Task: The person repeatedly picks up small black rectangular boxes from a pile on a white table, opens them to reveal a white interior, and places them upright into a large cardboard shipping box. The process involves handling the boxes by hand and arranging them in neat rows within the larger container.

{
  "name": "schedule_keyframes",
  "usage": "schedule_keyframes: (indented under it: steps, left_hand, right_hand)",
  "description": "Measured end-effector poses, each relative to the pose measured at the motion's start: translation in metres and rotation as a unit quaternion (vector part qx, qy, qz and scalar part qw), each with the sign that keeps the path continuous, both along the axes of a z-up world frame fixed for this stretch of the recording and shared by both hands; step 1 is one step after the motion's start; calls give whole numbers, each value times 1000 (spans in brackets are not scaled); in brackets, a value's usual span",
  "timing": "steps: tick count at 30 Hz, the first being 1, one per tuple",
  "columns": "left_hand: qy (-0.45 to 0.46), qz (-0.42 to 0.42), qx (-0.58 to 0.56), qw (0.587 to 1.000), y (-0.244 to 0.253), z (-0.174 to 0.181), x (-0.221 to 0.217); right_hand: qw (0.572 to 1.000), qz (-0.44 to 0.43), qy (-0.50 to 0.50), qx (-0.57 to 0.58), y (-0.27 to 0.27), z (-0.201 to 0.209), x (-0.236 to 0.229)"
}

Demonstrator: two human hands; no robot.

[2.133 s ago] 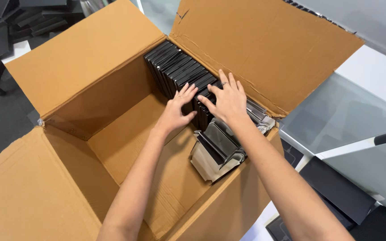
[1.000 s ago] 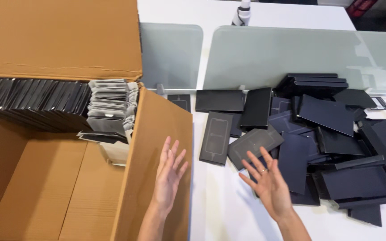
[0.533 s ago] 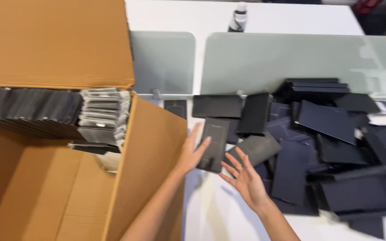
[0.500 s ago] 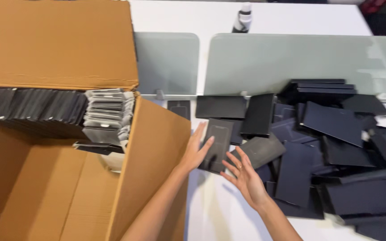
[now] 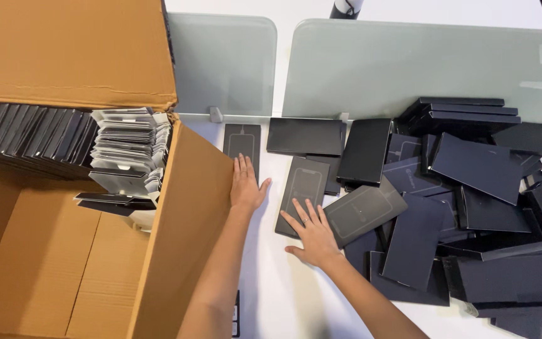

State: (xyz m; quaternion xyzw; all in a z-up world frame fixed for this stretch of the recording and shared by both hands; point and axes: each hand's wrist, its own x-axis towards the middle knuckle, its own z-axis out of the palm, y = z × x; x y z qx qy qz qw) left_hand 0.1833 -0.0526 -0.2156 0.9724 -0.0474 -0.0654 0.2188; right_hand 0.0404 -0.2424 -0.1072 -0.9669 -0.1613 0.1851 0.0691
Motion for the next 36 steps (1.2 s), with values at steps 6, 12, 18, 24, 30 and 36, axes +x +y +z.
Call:
schedule_keyframes:
  steps: [6, 12, 18, 24, 30, 36]
  left_hand:
    - [-50, -55, 77, 994, -29, -22, -10]
    - [13, -36, -55, 998, -36, 31, -60]
    - [64, 120, -120, 983, -62, 61, -65]
    - [112, 223, -212, 945, -91, 117, -72]
    - [157, 210, -431, 864, -84, 175, -65]
    - [132, 44, -552, 822, -69, 212, -103]
  right_hand:
    - [999, -41, -14, 3, -23, -3, -2]
    - [994, -85, -21, 61, -30, -4, -3]
    - [990, -95, -19, 107, -31, -6, -8]
    - [936, -182, -79, 290, -42, 5, -2]
    - [865, -194, -112, 448, -41, 38, 6]
    - [752, -264, -76, 599, -35, 70, 1]
